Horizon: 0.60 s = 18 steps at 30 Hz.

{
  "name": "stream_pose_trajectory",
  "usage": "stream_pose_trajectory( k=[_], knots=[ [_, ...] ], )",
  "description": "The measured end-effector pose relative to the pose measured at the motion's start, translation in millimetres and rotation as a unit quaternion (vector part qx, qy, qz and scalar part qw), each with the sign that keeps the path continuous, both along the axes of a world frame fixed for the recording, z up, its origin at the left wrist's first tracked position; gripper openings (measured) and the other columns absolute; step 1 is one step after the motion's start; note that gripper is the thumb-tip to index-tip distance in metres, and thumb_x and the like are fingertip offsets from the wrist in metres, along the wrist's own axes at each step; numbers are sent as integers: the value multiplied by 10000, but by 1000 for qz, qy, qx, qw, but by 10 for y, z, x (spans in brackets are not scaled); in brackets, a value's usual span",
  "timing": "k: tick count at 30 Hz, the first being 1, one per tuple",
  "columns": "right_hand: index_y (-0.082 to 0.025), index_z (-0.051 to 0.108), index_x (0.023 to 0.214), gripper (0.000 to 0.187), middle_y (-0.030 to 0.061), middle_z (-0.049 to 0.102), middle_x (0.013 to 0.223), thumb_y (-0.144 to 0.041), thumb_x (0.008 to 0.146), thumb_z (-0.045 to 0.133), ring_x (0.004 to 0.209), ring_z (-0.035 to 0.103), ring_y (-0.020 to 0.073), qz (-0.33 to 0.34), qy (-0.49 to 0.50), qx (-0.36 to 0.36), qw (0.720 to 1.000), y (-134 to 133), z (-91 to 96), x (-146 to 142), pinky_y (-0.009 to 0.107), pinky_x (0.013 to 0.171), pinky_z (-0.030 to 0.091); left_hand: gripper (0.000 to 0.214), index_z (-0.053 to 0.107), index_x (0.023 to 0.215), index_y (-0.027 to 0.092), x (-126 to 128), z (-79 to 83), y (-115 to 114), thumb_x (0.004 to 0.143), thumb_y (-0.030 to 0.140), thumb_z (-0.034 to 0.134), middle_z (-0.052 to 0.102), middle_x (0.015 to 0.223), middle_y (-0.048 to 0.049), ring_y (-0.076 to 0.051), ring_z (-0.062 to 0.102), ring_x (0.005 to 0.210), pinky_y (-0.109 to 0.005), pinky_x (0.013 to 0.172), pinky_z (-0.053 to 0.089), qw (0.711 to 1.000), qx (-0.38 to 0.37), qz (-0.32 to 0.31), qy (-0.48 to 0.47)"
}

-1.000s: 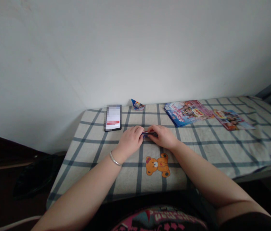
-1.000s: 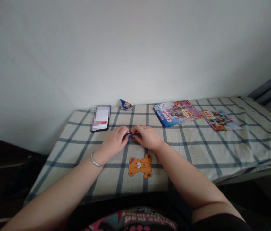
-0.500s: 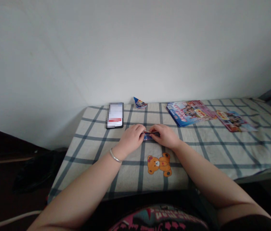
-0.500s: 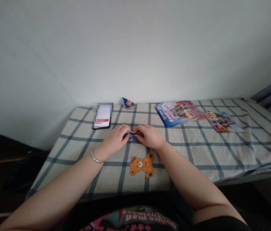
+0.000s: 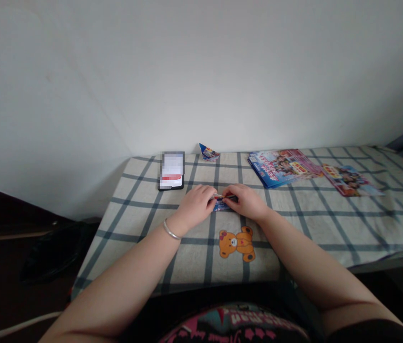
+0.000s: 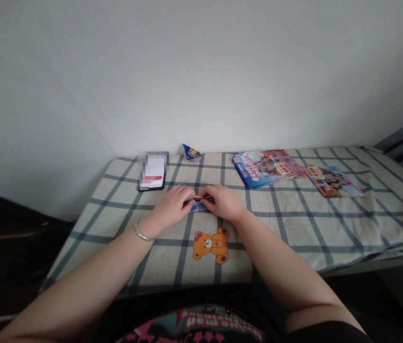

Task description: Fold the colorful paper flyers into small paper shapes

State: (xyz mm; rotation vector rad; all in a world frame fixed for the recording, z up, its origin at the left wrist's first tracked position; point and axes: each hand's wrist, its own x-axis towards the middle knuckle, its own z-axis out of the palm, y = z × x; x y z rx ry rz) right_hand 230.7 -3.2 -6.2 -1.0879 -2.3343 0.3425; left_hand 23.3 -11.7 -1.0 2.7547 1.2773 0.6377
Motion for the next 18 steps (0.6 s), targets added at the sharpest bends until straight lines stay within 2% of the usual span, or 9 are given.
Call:
stream_pose_trajectory(
  k=[18],
  knots=[
    [-211, 602, 905, 64, 26, 659, 847, -190, 845, 590, 822, 611, 166, 8, 20, -21, 1000, 12, -11, 0, 275, 753, 460, 68, 545, 958, 176, -8, -29, 14, 903, 186, 505, 626, 966, -63, -234, 560, 937, -400, 847, 473, 1000, -10, -2, 0]
  ],
)
